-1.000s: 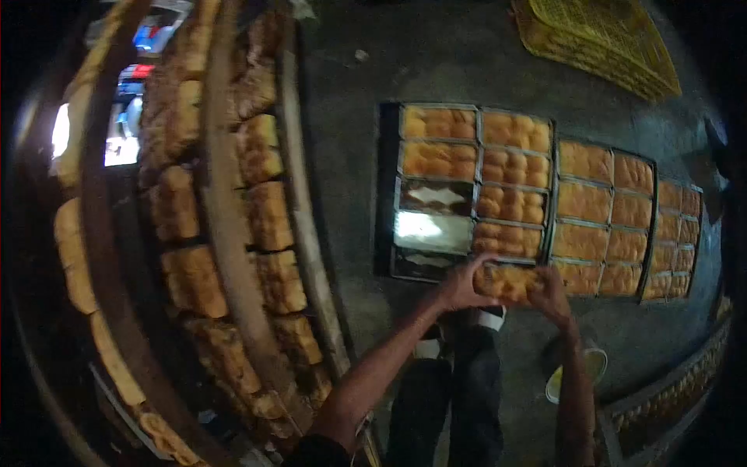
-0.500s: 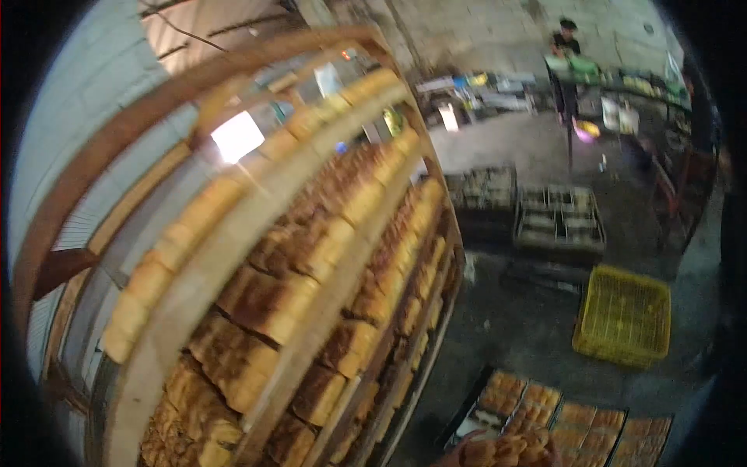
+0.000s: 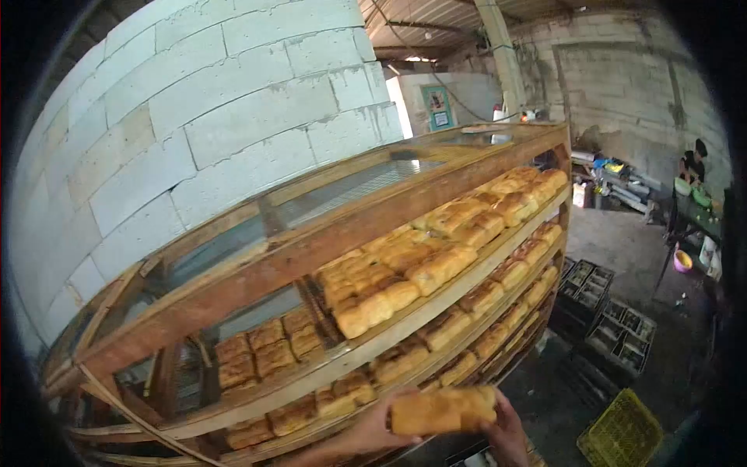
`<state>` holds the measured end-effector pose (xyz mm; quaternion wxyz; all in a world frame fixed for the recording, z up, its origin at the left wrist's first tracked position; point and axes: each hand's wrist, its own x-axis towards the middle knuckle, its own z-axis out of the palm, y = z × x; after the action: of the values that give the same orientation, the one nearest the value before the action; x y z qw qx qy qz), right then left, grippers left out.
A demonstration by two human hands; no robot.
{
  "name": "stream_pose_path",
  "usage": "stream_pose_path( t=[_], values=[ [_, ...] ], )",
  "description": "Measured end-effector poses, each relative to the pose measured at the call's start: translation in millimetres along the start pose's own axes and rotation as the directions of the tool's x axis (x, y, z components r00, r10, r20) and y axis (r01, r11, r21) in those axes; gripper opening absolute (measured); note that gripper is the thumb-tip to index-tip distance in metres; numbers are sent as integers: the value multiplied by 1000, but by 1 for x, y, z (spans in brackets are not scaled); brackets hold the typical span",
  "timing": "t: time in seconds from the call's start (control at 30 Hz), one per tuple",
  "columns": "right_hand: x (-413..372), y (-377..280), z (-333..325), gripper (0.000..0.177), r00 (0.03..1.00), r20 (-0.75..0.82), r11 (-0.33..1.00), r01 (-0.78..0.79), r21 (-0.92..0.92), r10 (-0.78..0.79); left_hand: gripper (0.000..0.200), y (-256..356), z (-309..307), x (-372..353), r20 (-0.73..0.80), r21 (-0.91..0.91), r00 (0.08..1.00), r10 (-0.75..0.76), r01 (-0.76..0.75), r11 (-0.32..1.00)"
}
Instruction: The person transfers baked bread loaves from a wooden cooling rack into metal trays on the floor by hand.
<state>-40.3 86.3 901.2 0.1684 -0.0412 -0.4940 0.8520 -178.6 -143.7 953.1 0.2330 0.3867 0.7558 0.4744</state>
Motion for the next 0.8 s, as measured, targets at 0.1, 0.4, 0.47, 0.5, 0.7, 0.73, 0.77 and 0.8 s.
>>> stream_pose_path(
  t=[0.1, 0.4, 0.47, 0.5, 0.7, 0.73, 0.77, 0.8],
  values=[
    [31, -12, 91, 76, 998, 21, 998, 55, 38, -56, 101, 30, -73, -33, -191, 86, 982, 11, 6, 996],
    [192, 45, 294, 68, 967, 118, 934, 250, -255, -226, 88, 2, -281, -54, -444, 175, 884, -148, 247, 953],
    [230, 61, 329, 66, 992, 3, 966, 124, -228, -127, 82, -31, -327, -43, -441, 41, 897, -25, 48, 998],
    [253, 74, 341, 63, 996, -89, 988, -43, -151, 30, 82, -47, -345, -33, -408, 51, 912, -51, 79, 996],
    [365, 137, 379, 58, 990, -139, 961, -34, -275, -4, 82, -101, -415, 19, -325, 133, 944, -61, 110, 985],
    [399, 155, 395, 52, 984, -180, 947, -62, -315, 5, 75, -122, -434, 29, -364, 88, 930, -62, 100, 991],
    [409, 150, 408, 52, 982, -191, 954, -66, -293, 9, 75, -124, -442, 35, -351, 105, 934, -68, 111, 988],
    [415, 149, 420, 48, 951, -308, 954, -117, -274, 28, 75, -129, -450, 37, -391, 94, 918, -71, 117, 989]
  ],
)
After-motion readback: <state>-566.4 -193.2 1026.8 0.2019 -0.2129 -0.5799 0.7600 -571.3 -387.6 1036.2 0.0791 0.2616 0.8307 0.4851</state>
